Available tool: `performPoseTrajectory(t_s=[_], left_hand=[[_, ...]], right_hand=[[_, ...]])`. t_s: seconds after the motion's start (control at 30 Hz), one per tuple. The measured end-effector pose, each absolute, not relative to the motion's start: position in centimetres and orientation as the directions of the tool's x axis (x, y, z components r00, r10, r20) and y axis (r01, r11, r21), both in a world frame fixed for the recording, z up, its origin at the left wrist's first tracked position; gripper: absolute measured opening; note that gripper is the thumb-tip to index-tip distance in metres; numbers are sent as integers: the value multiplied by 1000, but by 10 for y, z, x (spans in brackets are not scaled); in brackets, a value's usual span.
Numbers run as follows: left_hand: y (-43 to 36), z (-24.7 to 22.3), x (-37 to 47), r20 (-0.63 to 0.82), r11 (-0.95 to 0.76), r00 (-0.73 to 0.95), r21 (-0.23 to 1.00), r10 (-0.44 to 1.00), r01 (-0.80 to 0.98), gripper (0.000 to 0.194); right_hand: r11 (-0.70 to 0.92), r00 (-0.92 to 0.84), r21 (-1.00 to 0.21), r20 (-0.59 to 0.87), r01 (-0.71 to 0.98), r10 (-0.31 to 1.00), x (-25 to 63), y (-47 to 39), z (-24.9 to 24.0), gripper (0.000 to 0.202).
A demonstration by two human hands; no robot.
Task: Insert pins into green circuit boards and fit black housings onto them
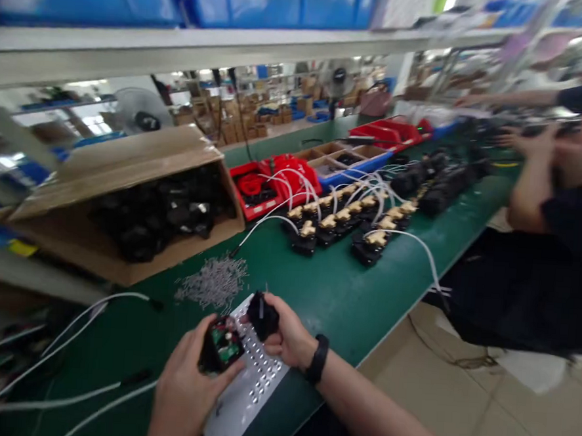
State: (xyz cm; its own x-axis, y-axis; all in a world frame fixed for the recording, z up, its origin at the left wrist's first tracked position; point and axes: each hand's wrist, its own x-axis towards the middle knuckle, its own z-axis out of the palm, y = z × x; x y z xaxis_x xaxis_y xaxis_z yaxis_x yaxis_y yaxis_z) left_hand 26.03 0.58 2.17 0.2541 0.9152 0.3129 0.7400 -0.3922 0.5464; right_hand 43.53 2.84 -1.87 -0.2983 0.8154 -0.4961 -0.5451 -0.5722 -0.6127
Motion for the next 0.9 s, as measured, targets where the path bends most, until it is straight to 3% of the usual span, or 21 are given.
performPoseTrajectory(t_s=[0.07, 0.2, 0.33, 0.47, 0.77, 0.83, 0.9], left_hand=[[2, 16, 260, 250, -344, 256, 439, 934, 830, 71], [0, 18, 273, 208, -341, 283, 340, 936, 876, 75], [-2, 23, 275, 207, -324, 264, 363, 942, 873, 74], [-1, 20, 273, 208, -313, 244, 444, 947, 840, 75], [1, 19, 270, 204, -298, 219, 580, 954, 758, 70], [1, 13, 265, 216, -285, 190, 635, 958, 718, 65], [2, 2, 258, 231, -260, 130, 735, 964, 627, 62]], right_hand=[[-621, -322, -529, -551, -578, 770, 428, 27, -26, 37], [-444, -274, -754, -351, -484, 895, 421, 15, -19, 35], [-40, -272, -988, 1, -146, 962, 422, 11, -4, 30], [186, -311, -973, 136, 135, 941, 425, 11, 3, 28], [241, -284, -907, 144, 344, 948, 413, 9, 1, 36], [239, -288, -919, 148, 313, 946, 410, 11, 4, 43], [135, -310, -977, 79, 164, 947, 407, 14, 5, 46]])
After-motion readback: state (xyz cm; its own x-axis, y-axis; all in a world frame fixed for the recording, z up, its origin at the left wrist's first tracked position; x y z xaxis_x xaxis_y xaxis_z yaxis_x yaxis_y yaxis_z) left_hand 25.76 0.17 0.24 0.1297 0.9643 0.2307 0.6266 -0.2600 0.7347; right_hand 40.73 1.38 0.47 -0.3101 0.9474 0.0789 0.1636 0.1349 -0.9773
